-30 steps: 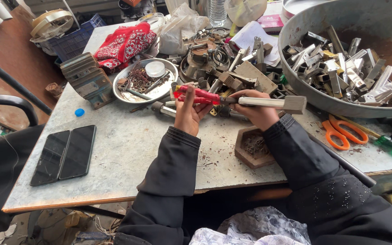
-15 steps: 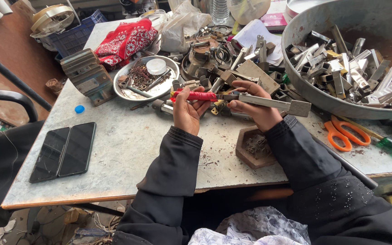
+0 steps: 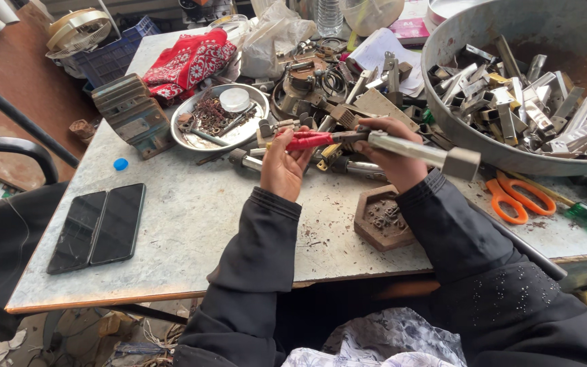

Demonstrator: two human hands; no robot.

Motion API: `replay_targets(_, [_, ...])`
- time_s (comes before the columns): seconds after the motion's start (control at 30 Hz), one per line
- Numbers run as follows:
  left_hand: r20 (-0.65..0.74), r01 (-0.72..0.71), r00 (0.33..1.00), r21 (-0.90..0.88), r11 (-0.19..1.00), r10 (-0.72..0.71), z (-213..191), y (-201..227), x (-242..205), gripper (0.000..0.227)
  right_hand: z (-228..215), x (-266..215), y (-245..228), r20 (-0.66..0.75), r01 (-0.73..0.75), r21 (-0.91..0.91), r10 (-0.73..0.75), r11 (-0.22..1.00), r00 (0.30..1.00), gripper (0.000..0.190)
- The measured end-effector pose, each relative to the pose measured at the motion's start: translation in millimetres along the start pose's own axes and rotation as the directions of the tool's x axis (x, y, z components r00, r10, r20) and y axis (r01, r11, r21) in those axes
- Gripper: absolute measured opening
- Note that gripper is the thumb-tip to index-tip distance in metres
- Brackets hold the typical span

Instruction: The person uses pliers to hold a metal lock cylinder and a hammer to strike it repeatedly on a workbench. They adjust the cylinder's position and continue hammering to modify or disassemble the lock.

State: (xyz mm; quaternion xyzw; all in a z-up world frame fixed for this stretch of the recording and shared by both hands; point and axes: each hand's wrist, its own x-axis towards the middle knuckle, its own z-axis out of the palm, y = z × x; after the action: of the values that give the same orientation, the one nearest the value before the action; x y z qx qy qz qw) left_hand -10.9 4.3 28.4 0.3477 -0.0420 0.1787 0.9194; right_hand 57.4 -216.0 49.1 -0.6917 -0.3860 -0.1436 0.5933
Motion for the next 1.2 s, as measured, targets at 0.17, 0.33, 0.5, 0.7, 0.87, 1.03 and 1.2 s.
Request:
replay_targets(0.17, [-0.253, 0.049, 0.964, -0.152, 0.987, -0.087, 18.7, -8.0, -2.3, 0.03, 5.3, -2.4, -4.3, 0.098, 0.107, -0.068, -0.1, 0.992, 0.99, 0.047])
replay_targets(0.33, [-0.387, -0.21, 0.918, -0.294, 0.932, 0.084, 30.2, -14.0, 10.8, 0.026, 11.3, -4.7, 5.8, 0.189, 0.079, 0.04, -0.085, 0.996, 0.978, 0.056])
replay_targets(0.5, [-0.527, -0.372, 0.839, -0.377, 0.848, 0.133, 19.7, -12.2, 27.8, 0.021, 3.3, 0.5, 28.7, 0.295, -0.15, 0.365, 0.038, 0.919, 0.955, 0.074])
replay_targets(0.7, [-0.521, -0.572, 0.778, -0.354, 0.74, 0.352, -10.5, 11.0, 21.1, 0.033, -39.8, 9.9, 40.1, 0.184, -0.185, 0.129, 0.16, 0.974, 0.97, 0.054])
replay_targets(0.87, [-0.489, -0.617, 0.748, -0.263, 0.742, 0.449, -5.6, 9.9, 13.0, 0.029, -62.8, -23.9, -3.4, -0.083, -0.054, -0.096, 0.046, 0.994, 0.995, 0.038])
replay_targets(1.03, [-0.32, -0.548, 0.825, -0.249, 0.798, 0.466, 16.0, -12.5, 5.2, 0.032, -93.2, -102.1, -58.9, -0.198, -0.102, -0.492, 0.003, 0.864, 0.98, 0.03])
replay_targets(1.2, [-0.286, -0.525, 0.842, -0.23, 0.82, 0.458, 22.1, -14.5, -0.5, 0.035, -129.1, -155.3, -70.6, -0.157, -0.177, -0.751, 0.088, 0.637, 0.984, 0.03])
